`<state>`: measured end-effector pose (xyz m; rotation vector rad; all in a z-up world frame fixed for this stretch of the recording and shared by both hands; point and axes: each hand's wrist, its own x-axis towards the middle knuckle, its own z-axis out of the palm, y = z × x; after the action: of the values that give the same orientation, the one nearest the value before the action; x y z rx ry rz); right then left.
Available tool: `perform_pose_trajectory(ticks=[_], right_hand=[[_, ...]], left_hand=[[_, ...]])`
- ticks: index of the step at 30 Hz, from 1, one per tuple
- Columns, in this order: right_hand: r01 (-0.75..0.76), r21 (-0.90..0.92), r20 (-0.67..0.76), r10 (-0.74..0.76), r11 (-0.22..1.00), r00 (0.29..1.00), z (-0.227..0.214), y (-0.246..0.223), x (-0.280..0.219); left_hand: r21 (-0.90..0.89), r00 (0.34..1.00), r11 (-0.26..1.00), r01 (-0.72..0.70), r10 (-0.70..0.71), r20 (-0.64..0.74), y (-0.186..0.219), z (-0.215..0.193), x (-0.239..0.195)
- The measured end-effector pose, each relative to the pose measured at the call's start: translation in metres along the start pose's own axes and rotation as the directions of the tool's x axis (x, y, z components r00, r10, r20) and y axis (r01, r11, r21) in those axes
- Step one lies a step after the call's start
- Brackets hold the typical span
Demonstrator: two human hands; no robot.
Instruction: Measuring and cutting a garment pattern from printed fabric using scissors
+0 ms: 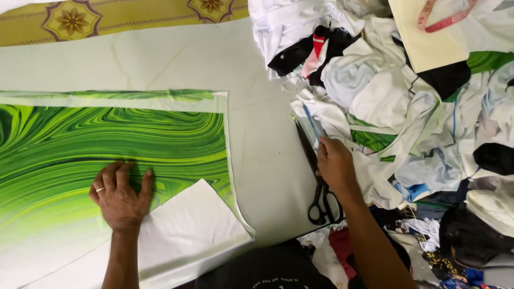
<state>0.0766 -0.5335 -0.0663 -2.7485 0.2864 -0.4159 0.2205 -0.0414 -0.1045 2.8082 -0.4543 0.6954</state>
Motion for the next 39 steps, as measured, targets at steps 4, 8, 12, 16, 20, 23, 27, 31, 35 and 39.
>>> perform_pose_trajectory(ticks=[4, 8, 12, 16, 20, 23, 27, 31, 35, 39], right_hand=[[-0.093, -0.126, 0.159, 0.113, 0.988, 0.981, -0.040, -0.027, -0.031], [-0.247, -0.289, 0.616, 0.377, 0.925, 0.692, -0.012, -0.008, -0.119], [-0.364, -0.248, 0.505, 0.441, 0.898, 0.742, -0.007, -0.012, -0.159], [-0.754, -0.118, 0.499, 0.696, 0.646, 0.517, -0.021, 0.002, -0.136], [-0.703, -0.135, 0.609, 0.618, 0.698, 0.497, -0.055, -0.017, -0.053], [-0.750, -0.237, 0.751, 0.606, 0.618, 0.262, -0.060, -0.017, 0.019], [-0.550, -0.238, 0.918, 0.370, 0.801, 0.141, -0.051, -0.013, 0.105], [-0.325, -0.168, 0.964, 0.224, 0.931, 0.144, -0.029, 0.007, 0.171], [-0.245, -0.135, 0.977, 0.170, 0.960, 0.130, -0.012, -0.005, 0.212], [-0.063, -0.051, 0.983, 0.061, 0.997, 0.173, 0.012, 0.010, 0.222]], left_hand=[[0.029, 1.000, 1.000, 0.004, -0.005, 0.022, 0.004, 0.000, 0.002], [0.066, 0.996, 0.996, 0.055, -0.059, 0.063, 0.004, 0.003, 0.002], [0.071, 0.998, 0.997, 0.042, -0.046, 0.050, 0.005, -0.001, 0.004], [0.059, 0.996, 0.997, 0.058, -0.062, 0.070, 0.004, -0.001, 0.004], [0.045, 0.994, 0.997, 0.066, -0.070, 0.089, 0.005, -0.003, 0.007], [0.055, 0.994, 0.997, 0.061, -0.065, 0.085, 0.007, -0.006, 0.011], [0.024, 0.994, 0.998, 0.060, -0.062, 0.086, 0.007, -0.009, 0.017], [0.004, 0.993, 0.998, 0.060, -0.061, 0.099, 0.007, -0.009, 0.018], [-0.004, 0.990, 0.997, 0.080, -0.079, 0.120, 0.006, -0.008, 0.018], [-0.022, 0.987, 0.996, 0.081, -0.077, 0.138, 0.005, -0.007, 0.019]])
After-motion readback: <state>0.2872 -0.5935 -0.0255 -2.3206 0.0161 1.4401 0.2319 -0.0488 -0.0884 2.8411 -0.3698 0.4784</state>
